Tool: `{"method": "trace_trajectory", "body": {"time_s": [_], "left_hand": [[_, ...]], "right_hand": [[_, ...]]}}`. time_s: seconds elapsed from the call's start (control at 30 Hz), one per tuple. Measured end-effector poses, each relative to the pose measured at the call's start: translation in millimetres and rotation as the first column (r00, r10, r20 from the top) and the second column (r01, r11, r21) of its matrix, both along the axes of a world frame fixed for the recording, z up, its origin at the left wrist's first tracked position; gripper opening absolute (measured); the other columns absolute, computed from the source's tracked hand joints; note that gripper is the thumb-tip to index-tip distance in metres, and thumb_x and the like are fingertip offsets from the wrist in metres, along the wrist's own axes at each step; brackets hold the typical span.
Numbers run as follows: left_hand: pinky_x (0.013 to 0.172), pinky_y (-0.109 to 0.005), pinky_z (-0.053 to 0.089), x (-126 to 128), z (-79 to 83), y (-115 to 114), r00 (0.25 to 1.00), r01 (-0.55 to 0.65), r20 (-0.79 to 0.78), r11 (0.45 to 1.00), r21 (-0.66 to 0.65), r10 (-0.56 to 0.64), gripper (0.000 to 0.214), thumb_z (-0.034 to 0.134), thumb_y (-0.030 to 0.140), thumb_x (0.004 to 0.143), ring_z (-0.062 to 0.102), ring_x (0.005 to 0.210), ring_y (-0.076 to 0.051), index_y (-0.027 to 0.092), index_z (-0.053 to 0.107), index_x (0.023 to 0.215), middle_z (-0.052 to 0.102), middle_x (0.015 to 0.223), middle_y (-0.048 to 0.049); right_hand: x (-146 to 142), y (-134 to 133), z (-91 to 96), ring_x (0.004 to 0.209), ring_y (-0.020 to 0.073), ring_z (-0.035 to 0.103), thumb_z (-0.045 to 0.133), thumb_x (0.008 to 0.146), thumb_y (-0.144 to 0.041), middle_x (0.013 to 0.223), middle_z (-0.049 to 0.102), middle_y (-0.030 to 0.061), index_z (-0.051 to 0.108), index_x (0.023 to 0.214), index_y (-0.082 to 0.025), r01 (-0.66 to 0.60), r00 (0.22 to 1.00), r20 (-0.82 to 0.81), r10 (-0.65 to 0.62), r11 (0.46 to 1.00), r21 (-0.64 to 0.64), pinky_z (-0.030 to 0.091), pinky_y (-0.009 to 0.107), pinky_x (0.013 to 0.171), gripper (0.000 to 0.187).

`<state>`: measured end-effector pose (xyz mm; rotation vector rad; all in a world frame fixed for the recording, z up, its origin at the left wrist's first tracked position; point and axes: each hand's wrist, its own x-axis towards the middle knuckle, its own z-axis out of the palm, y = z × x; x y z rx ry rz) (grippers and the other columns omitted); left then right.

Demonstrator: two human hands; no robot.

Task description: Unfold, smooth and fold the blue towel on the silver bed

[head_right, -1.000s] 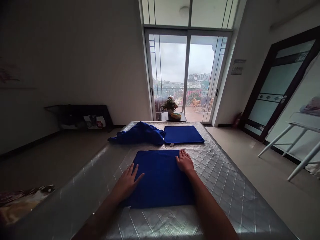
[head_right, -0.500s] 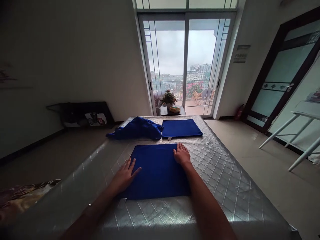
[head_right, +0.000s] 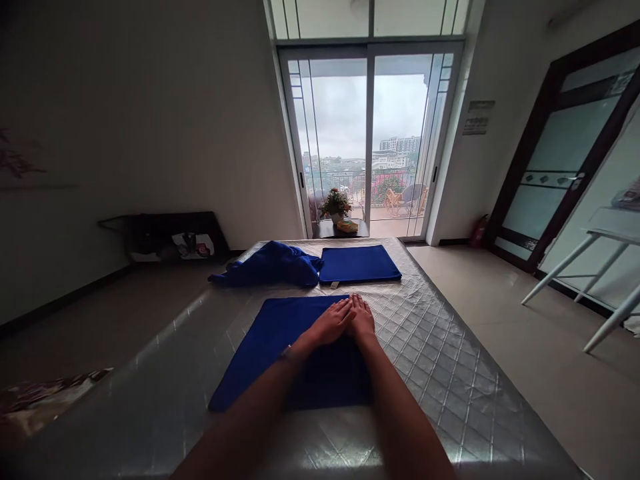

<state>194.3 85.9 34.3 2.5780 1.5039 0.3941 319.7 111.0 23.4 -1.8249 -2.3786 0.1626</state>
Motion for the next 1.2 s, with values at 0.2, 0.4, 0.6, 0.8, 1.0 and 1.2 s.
{"method": "trace_trajectory", "body": {"time_s": [0.2,0.4,0.6,0.8,1.0,1.2], "left_hand": [[0.126,-0.046,0.019,-20,-13.7,13,0.979,-0.204,-0.033,0.979,-0.018,0.203,0.076,0.008,0.06,0.102,0.025,0.153,-0.024,0.014,0.035,0.156,0.033,0.164,-0.0124],[0.125,-0.049,0.018,-101,-10.5,-1,0.92,-0.383,-0.103,0.923,-0.04,0.378,0.079,0.01,0.067,0.099,0.021,0.155,-0.026,0.02,0.033,0.157,0.027,0.166,-0.0115],[0.123,-0.049,0.021,-172,-6.3,-12,0.839,-0.535,-0.147,0.844,-0.04,0.524,0.08,0.012,0.067,0.099,0.021,0.154,-0.029,0.018,0.032,0.158,0.029,0.165,-0.0158],[0.124,-0.047,0.018,-190,-9.4,-12,0.835,-0.549,-0.11,0.829,-0.11,0.539,0.09,0.009,0.072,0.096,0.014,0.156,-0.03,0.01,0.026,0.159,0.02,0.167,-0.02],[0.124,-0.05,0.017,-187,-13.0,-12,0.806,-0.59,-0.128,0.803,-0.086,0.578,0.091,0.009,0.075,0.094,0.015,0.155,-0.033,0.015,0.025,0.16,0.02,0.167,-0.0177],[0.124,-0.048,0.019,-189,-13.7,-13,0.814,-0.574,-0.14,0.818,-0.047,0.564,0.088,0.012,0.073,0.096,0.018,0.155,-0.032,0.015,0.027,0.159,0.023,0.166,-0.0187]], "right_hand": [[-3,-1,1.9,0.154,0.0215,0.018,0.025,0.103,-0.032,0.166,0.023,0.0122,0.027,0.159,-0.006,0.021,0.999,-0.024,-0.02,1.0,0.022,0.014,0.035,0.124,0.062],[-8,0,4.0,0.154,0.0208,0.018,0.023,0.104,-0.038,0.166,0.024,0.0118,0.026,0.159,-0.004,0.057,0.997,-0.06,-0.057,0.998,0.004,0.012,0.035,0.124,0.065],[-6,4,0.3,0.155,0.0205,0.017,0.023,0.104,-0.039,0.167,0.023,0.0109,0.026,0.159,-0.003,0.059,0.997,-0.041,-0.059,0.998,0.008,0.011,0.035,0.124,0.066],[-6,5,-0.3,0.154,0.0209,0.018,0.023,0.104,-0.039,0.167,0.023,0.0113,0.025,0.159,-0.004,0.055,0.998,-0.02,-0.055,0.998,0.007,0.012,0.035,0.124,0.065],[-5,3,4.4,0.155,0.0205,0.016,0.023,0.105,-0.04,0.167,0.022,0.0124,0.026,0.159,-0.004,0.048,0.999,-0.024,-0.049,0.999,-0.012,0.012,0.034,0.124,0.065],[-4,4,5.3,0.155,0.0193,0.012,0.021,0.105,-0.041,0.168,0.018,0.0115,0.023,0.16,-0.007,0.057,0.998,0.002,-0.057,0.998,-0.041,0.01,0.035,0.124,0.065]]}}
